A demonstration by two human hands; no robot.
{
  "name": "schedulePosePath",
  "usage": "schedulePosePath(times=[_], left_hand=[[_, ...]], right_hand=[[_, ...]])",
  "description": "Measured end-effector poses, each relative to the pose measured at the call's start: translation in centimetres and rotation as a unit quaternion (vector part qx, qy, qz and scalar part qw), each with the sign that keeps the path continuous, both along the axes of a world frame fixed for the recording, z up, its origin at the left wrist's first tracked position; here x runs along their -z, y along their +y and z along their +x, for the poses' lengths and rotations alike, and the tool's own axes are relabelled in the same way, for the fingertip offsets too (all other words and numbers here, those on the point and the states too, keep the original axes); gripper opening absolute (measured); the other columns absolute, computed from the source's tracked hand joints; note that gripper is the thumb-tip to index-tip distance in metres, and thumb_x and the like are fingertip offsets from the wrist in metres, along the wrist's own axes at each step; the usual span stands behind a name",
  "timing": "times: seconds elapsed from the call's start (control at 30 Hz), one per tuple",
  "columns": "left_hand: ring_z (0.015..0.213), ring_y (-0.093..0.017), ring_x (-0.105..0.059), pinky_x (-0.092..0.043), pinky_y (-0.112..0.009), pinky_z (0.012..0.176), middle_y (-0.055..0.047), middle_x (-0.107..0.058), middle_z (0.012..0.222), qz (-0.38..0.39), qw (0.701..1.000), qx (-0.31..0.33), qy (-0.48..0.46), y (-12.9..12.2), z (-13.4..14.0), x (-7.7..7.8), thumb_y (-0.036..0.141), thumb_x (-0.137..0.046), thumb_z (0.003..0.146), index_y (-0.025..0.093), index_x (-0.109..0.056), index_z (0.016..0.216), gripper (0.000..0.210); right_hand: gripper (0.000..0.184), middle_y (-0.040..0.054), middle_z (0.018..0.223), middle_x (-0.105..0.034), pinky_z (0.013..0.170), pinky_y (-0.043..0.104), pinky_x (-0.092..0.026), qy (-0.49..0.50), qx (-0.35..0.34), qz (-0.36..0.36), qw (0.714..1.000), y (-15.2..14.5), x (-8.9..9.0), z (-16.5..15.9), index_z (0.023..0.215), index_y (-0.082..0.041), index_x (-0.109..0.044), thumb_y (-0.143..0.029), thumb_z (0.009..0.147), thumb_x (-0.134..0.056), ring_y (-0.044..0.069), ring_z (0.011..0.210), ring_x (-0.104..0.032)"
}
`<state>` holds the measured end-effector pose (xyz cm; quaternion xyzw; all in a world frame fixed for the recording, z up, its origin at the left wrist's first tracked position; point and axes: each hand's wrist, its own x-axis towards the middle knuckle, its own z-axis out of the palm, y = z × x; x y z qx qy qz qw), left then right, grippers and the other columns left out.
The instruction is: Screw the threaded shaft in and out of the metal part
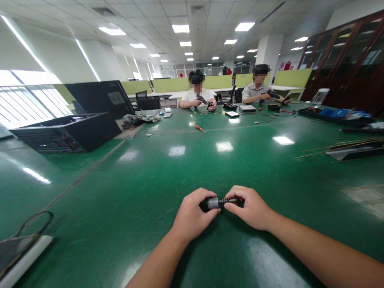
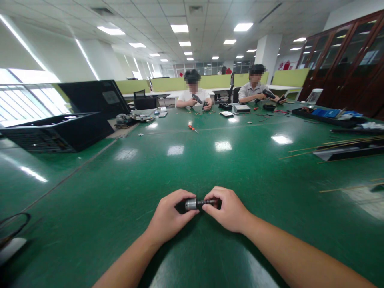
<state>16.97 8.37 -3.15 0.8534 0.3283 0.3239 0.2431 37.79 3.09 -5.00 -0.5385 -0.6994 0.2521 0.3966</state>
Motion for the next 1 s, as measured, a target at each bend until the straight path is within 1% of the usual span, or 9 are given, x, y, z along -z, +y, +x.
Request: schedulePosePath(times=[0.3, 0.53, 0.8, 0.9, 1.0], left_hand=[[0.081, -0.018, -0.066, -0.050, -0.030, 0.075, -0.001, -0.071, 0.088, 0.006, 1.000, -0.008, -0.004, 0.19, -0.10, 0.13, 0.018, -0.075, 0.072, 0.023, -0.068, 0.095, 0.024], [0.082, -0.019, -0.066, -0.050, -0.031, 0.076, -0.002, -0.071, 0.089, 0.004, 1.000, -0.016, 0.002, 0.30, -0.19, 0.20, 0.018, -0.076, 0.071, 0.022, -0.068, 0.095, 0.025], [0.082, -0.019, -0.066, -0.050, -0.031, 0.075, -0.001, -0.071, 0.089, 0.001, 1.000, -0.023, 0.005, 0.39, -0.25, 0.30, 0.018, -0.077, 0.071, 0.023, -0.068, 0.095, 0.027], [0.084, -0.019, -0.066, -0.051, -0.032, 0.078, -0.002, -0.071, 0.092, 0.002, 1.000, -0.026, 0.001, 0.37, -0.30, 0.32, 0.018, -0.078, 0.071, 0.023, -0.067, 0.101, 0.032], [0.089, -0.019, -0.065, -0.050, -0.033, 0.082, -0.003, -0.070, 0.097, 0.014, 0.999, -0.028, -0.011, 0.50, -0.42, 0.22, 0.018, -0.075, 0.074, 0.024, -0.066, 0.111, 0.039]], right_hand=[[0.007, 0.0008, 0.074, -0.062, 0.063, 0.027, -0.041, 0.018, 0.017, -0.008, 1.000, 0.11, -0.13, 0.09, 0.085, -0.020, -0.072, -0.023, 0.081, -0.067, 0.015, 0.069, -0.055], [0.008, 0.0002, 0.073, -0.060, 0.062, 0.026, -0.041, 0.036, 0.025, -0.018, 0.999, 0.27, 0.20, 0.14, 0.085, -0.020, -0.072, -0.025, 0.080, -0.068, 0.015, 0.068, -0.054], [0.012, -0.0001, 0.072, -0.061, 0.062, 0.026, -0.041, 0.073, 0.042, -0.029, 0.996, 0.26, 0.03, 0.09, 0.086, -0.019, -0.072, -0.030, 0.082, -0.067, 0.014, 0.066, -0.052], [0.015, -0.0002, 0.070, -0.060, 0.061, 0.026, -0.040, 0.097, 0.043, -0.038, 0.994, 0.28, 0.12, 0.07, 0.085, -0.018, -0.071, -0.033, 0.083, -0.066, 0.014, 0.064, -0.052], [0.023, -0.0012, 0.065, -0.058, 0.058, 0.026, -0.039, 0.151, 0.039, -0.065, 0.986, 0.51, 0.39, 0.19, 0.084, -0.017, -0.067, -0.040, 0.086, -0.063, 0.013, 0.060, -0.051]])
